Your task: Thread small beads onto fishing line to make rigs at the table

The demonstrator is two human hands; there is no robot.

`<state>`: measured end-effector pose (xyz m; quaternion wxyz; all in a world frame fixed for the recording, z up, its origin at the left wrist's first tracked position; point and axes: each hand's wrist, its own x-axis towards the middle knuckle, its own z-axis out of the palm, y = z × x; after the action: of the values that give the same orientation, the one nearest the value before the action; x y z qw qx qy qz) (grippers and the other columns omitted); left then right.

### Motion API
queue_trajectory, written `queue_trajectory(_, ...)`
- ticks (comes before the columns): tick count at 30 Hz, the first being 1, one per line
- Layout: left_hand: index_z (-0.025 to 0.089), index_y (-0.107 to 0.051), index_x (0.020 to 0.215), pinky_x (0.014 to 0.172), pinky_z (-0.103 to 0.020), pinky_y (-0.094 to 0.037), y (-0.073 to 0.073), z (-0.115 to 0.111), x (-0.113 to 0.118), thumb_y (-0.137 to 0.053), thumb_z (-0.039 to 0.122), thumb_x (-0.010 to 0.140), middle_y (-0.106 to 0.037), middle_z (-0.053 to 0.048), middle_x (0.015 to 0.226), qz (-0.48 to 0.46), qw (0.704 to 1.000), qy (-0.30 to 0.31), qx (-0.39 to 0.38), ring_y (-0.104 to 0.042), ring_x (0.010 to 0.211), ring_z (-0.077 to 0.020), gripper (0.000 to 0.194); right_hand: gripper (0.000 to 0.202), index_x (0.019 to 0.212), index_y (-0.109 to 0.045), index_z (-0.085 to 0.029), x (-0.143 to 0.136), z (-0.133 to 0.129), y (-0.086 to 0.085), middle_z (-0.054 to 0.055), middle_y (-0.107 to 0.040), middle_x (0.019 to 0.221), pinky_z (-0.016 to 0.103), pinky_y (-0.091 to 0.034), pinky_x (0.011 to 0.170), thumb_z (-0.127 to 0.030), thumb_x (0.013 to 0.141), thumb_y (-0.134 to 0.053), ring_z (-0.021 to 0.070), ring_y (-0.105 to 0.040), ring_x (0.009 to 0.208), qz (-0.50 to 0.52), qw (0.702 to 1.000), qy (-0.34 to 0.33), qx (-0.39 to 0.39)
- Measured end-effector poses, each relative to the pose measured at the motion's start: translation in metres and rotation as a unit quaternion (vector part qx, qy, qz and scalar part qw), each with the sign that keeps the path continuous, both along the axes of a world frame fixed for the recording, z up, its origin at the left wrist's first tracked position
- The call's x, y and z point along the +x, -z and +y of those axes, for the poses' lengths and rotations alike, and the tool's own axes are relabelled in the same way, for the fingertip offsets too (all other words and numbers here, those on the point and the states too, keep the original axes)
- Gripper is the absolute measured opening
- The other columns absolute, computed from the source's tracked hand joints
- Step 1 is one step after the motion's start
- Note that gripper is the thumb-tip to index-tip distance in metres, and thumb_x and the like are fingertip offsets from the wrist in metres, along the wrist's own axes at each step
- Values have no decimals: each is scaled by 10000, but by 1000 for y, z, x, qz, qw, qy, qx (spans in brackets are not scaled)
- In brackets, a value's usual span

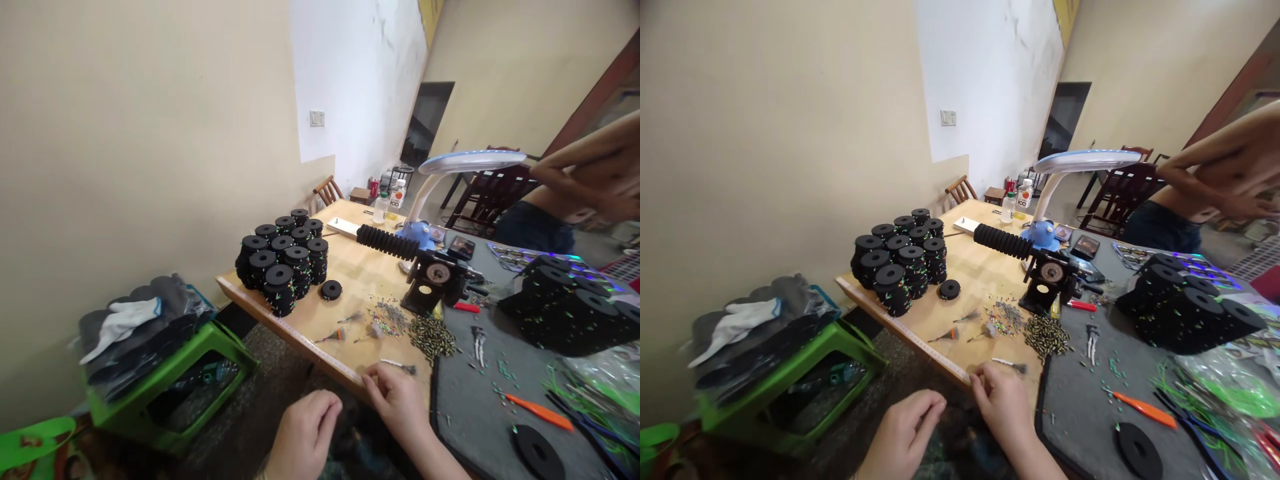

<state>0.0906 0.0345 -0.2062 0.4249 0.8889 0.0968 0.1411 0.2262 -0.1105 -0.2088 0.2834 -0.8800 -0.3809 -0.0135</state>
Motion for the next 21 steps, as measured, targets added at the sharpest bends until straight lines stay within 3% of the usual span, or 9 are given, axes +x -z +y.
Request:
queue_trajectory(4, 234, -672, 1040, 845, -300, -511, 10, -18, 0, -461, 211, 910, -717, -102, 1060, -62, 996, 46, 36, -669, 954, -233, 249, 322, 721, -646, -201, -3, 3, 0, -6, -599, 486, 236, -313, 479, -354, 919, -444, 151, -558, 446, -35, 999, 10, 19)
queue_trajectory(9, 215, -649, 1128, 974, -356, -484, 28, -35, 4, -443, 227, 909, -552, -122, 1369, -82, 992, 26, 96, -592, 1163, -268, 301, 346, 704, -623, -203, -6, 10, 5, 2, -620, 495, 236, -315, 477, -348, 939, -415, 149, -586, 448, -76, 997, -2, 12)
queue_trajectory(15, 186, -631, 1102, 929, -365, -513, 24, -29, 6, -419, 175, 905, -378, -151, 1489, -41, 989, 57, 128, -595, 1159, -284, 290, 292, 727, -617, -203, -7, 12, 15, 16, -660, 534, 258, -275, 468, -254, 933, -415, 164, -632, 472, -134, 990, -15, -49)
queue_trajectory(21, 219, -637, 1070, 855, -388, -544, 22, -25, 9, -467, 140, 866, -334, -111, 1516, -12, 993, 55, 106, -648, 1062, -303, 277, 323, 726, -617, -209, -8, 13, 14, 12, -668, 522, 272, -241, 455, -261, 952, -393, 152, -618, 434, -172, 983, -19, -57)
